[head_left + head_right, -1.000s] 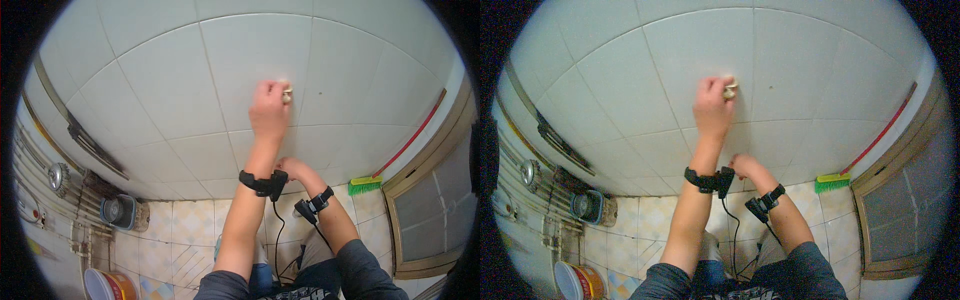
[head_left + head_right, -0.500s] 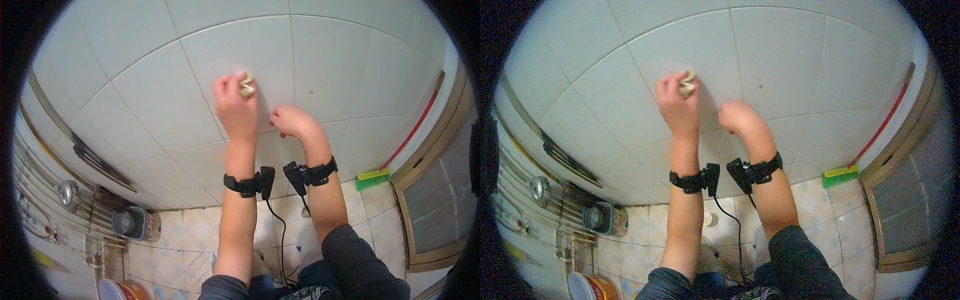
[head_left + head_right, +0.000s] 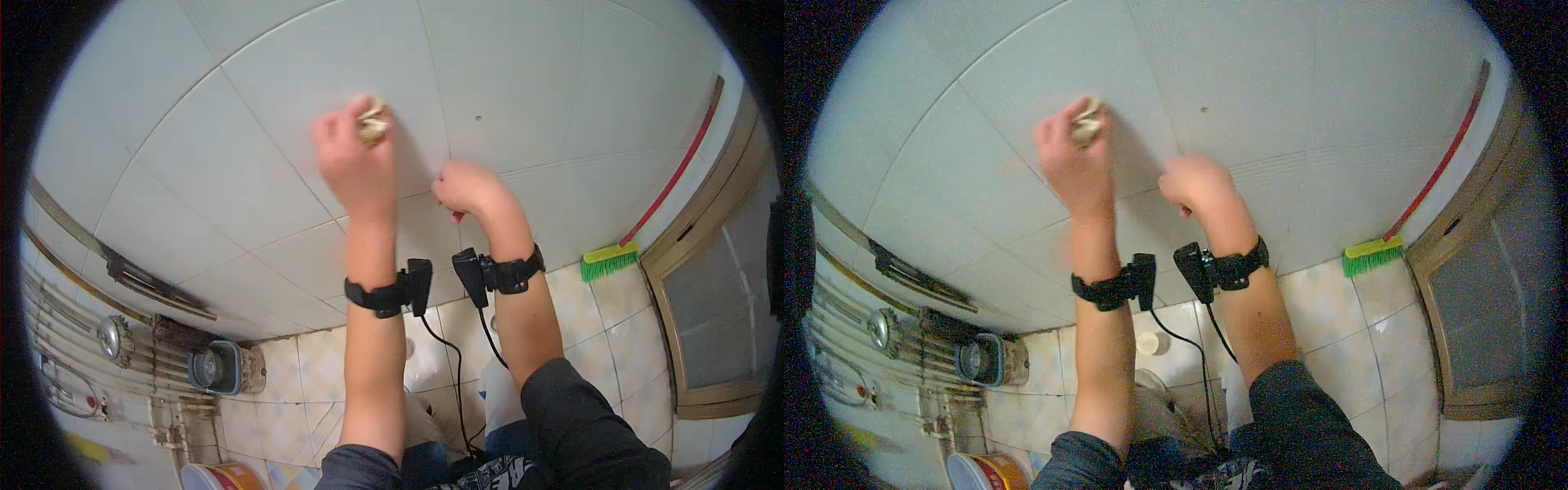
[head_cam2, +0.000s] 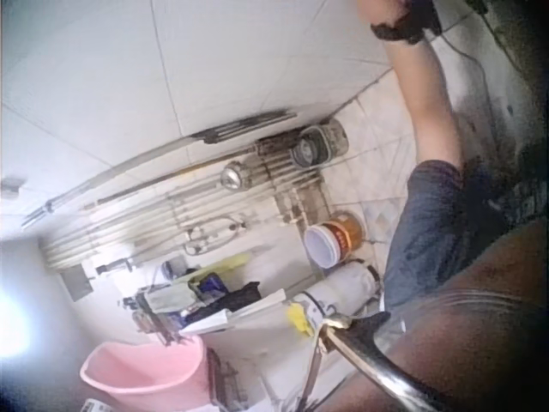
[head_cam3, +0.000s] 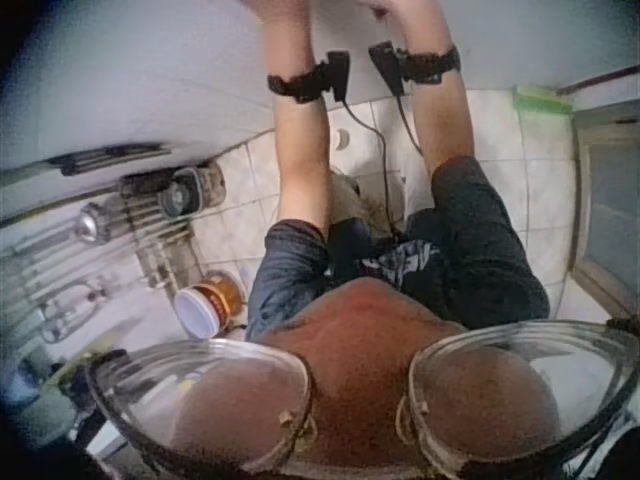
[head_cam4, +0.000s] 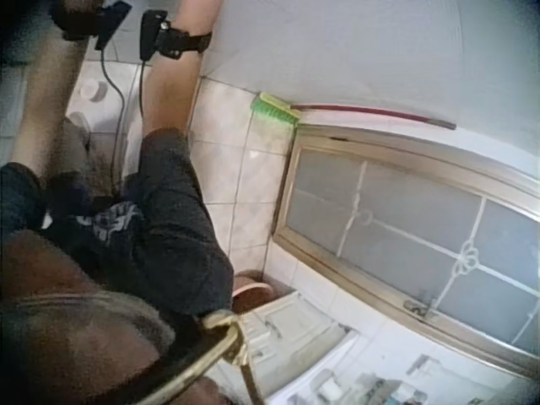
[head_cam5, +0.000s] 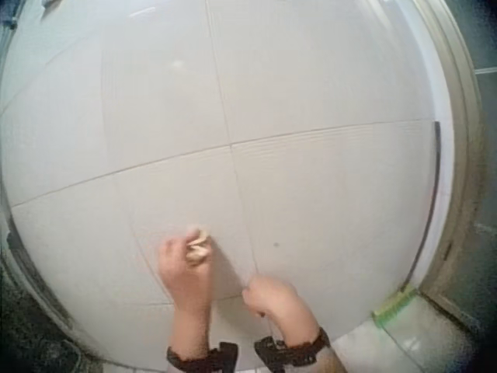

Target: Repairing or cleaning grout on bathroom wall tiles using a cleaning block and toilet paper.

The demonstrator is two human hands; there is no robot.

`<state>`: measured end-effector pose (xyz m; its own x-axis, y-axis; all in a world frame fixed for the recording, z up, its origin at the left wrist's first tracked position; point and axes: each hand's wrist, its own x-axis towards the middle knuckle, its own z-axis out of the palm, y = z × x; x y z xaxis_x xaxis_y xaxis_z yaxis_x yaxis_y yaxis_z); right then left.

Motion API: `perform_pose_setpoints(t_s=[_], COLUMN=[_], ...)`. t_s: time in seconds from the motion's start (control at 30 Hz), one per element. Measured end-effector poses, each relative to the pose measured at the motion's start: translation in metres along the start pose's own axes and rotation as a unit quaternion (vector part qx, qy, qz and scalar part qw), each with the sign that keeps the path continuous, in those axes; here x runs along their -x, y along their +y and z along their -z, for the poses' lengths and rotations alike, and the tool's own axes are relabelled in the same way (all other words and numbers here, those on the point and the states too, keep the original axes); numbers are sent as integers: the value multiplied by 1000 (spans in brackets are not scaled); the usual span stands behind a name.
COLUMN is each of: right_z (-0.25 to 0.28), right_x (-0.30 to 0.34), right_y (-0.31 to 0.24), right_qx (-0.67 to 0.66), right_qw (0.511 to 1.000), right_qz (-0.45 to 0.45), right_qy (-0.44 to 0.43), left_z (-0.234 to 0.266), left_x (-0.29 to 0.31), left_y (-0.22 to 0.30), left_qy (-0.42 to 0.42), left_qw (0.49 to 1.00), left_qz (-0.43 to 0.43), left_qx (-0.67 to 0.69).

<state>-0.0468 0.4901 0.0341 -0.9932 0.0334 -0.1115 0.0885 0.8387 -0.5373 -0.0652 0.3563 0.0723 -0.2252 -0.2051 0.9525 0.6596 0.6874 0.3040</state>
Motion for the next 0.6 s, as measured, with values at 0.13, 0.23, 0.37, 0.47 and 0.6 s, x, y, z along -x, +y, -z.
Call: perform_pose_setpoints(t_s=[0.13,0.23,0.37,0.47,0.6], right_z=[10,14,18,-3,-46], right_x=[7,4,1,-17,-19], right_y=[-6,0,20,43,72], right_qx=[-11,-28,-105,-146,-245], right_qw=[1000,998,989,963,919], right_qz=[2,-8,-29,-47,-119], right_qy=[5,-48,-95,-224,-287], left_z=[-16,-12,-9,-11,-9], left_x=[21,21,17,18,16], left_y=[20,21,23,21,21], left_qy=[-99,-123,-131,-109,-112], left_qw=[994,991,989,993,991], left_qz=[-28,-17,-17,-37,-51], left_qx=[30,47,67,38,52])
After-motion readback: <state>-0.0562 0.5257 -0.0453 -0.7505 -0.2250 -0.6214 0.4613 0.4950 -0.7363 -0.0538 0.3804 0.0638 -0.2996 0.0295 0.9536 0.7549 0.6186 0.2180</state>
